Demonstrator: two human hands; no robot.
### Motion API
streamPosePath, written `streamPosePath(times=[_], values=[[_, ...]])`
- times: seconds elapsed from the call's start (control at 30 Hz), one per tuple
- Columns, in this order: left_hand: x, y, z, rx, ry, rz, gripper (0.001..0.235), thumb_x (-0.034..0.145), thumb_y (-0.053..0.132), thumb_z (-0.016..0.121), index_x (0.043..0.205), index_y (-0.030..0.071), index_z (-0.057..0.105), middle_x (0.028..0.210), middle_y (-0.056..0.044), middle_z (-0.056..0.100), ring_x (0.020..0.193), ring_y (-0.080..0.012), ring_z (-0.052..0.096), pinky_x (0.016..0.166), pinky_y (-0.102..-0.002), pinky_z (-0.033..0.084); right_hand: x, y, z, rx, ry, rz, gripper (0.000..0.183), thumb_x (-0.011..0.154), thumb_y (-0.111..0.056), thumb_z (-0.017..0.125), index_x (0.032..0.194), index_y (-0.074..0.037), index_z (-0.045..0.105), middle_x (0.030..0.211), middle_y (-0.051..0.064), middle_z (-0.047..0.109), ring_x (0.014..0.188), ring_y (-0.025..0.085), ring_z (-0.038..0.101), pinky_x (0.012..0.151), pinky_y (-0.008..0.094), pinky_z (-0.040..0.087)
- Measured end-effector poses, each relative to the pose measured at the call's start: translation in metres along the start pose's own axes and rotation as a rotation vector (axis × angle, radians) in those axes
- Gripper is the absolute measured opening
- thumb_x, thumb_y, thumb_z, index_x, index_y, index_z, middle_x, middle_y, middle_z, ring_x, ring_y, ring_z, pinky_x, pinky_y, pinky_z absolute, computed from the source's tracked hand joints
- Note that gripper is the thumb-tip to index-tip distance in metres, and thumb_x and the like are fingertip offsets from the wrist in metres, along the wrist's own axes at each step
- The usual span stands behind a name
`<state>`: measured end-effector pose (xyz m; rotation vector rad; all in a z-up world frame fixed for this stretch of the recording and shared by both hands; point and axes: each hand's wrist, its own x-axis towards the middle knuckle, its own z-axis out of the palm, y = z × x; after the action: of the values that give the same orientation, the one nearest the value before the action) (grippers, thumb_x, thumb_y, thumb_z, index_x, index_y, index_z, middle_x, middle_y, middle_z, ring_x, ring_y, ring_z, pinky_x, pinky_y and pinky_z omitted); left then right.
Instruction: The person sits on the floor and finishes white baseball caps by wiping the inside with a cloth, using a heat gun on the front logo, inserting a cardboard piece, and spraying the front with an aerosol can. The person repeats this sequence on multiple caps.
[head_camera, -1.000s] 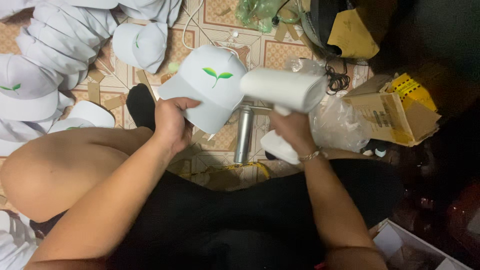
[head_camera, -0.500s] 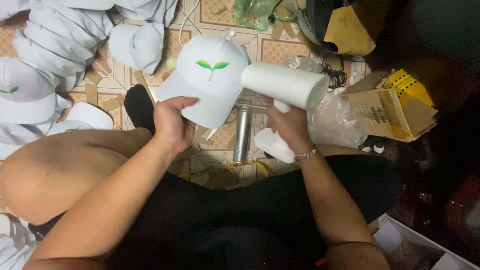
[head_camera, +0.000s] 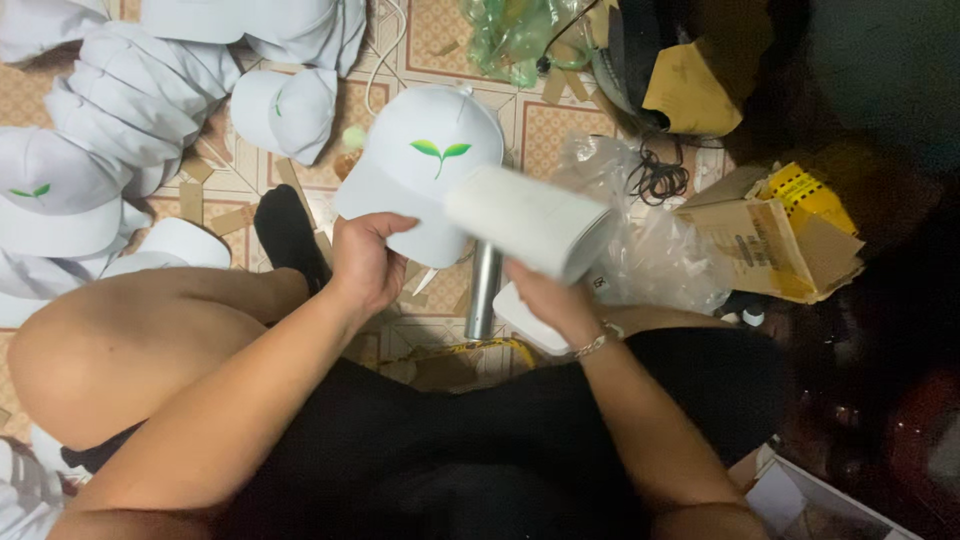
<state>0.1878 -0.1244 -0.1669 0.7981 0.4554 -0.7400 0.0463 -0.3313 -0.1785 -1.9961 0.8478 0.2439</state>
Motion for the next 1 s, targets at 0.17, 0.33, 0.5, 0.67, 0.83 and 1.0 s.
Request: streamPosePath(times=[0.17,0.33,0.5,0.67,0.83,1.0], values=[[-0.008,0.008,0.003,0.110,-0.032,0.060,0.052,0.073,-0.015,0.057,0.124,-0.009,0.051,0.109,-0.019,0.065,0.096,-0.0338,0.070,0.086,-0.044,0.061,0.007,0.014,-0.015,-0.007,0.148,-0.486,0.029,0.094,-0.020,0.073,0.111,0.003,0.069,0.093,0.010,0.069,0.076,0.015,0.064,0.059,0.029,0.053],[-0.009,0.023,0.004,0.194,-0.075,0.002,0.055,0.073,-0.015,0.056,0.127,-0.006,0.051,0.110,-0.019,0.065,0.097,-0.0334,0.071,0.085,-0.044,0.063,0.014,0.016,-0.053,0.187,-0.014,-0.040,0.025,0.086,-0.020,0.070,0.101,0.001,0.073,0.070,0.004,0.067,0.050,0.010,0.056,0.041,0.029,0.045],[-0.005,0.026,-0.004,0.216,-0.107,0.008,0.054,0.073,-0.015,0.058,0.126,-0.006,0.053,0.106,-0.019,0.066,0.096,-0.0357,0.069,0.083,-0.046,0.061,0.015,0.002,-0.055,0.073,-0.049,-0.127,0.029,0.086,-0.018,0.075,0.109,-0.003,0.068,0.062,0.003,0.061,0.045,0.008,0.051,0.040,0.025,0.043],[-0.003,0.022,-0.009,0.328,-0.166,0.067,0.057,0.069,-0.013,0.060,0.125,-0.002,0.056,0.107,-0.016,0.067,0.097,-0.0297,0.069,0.085,-0.042,0.058,0.007,0.001,-0.054,0.198,0.018,0.056,0.021,0.086,-0.008,0.072,0.104,0.003,0.072,0.069,0.005,0.065,0.047,0.009,0.053,0.040,0.027,0.042],[0.001,0.025,-0.003,0.954,-0.154,0.249,0.041,0.075,-0.001,0.063,0.116,-0.005,0.062,0.104,-0.019,0.073,0.096,-0.0284,0.070,0.091,-0.039,0.053,0.015,-0.004,-0.059,0.333,0.010,-0.111,0.020,0.085,-0.005,0.070,0.105,-0.001,0.070,0.074,0.005,0.067,0.048,0.007,0.053,0.039,0.025,0.043],[-0.009,0.014,0.005,1.210,-0.281,0.280,0.039,0.082,0.007,0.060,0.119,-0.002,0.066,0.112,-0.020,0.075,0.109,-0.0308,0.070,0.100,-0.041,0.050,0.005,-0.014,-0.035,0.197,0.072,0.007,0.019,0.084,-0.016,0.073,0.100,-0.006,0.070,0.080,0.000,0.072,0.046,0.007,0.057,0.040,0.025,0.050]])
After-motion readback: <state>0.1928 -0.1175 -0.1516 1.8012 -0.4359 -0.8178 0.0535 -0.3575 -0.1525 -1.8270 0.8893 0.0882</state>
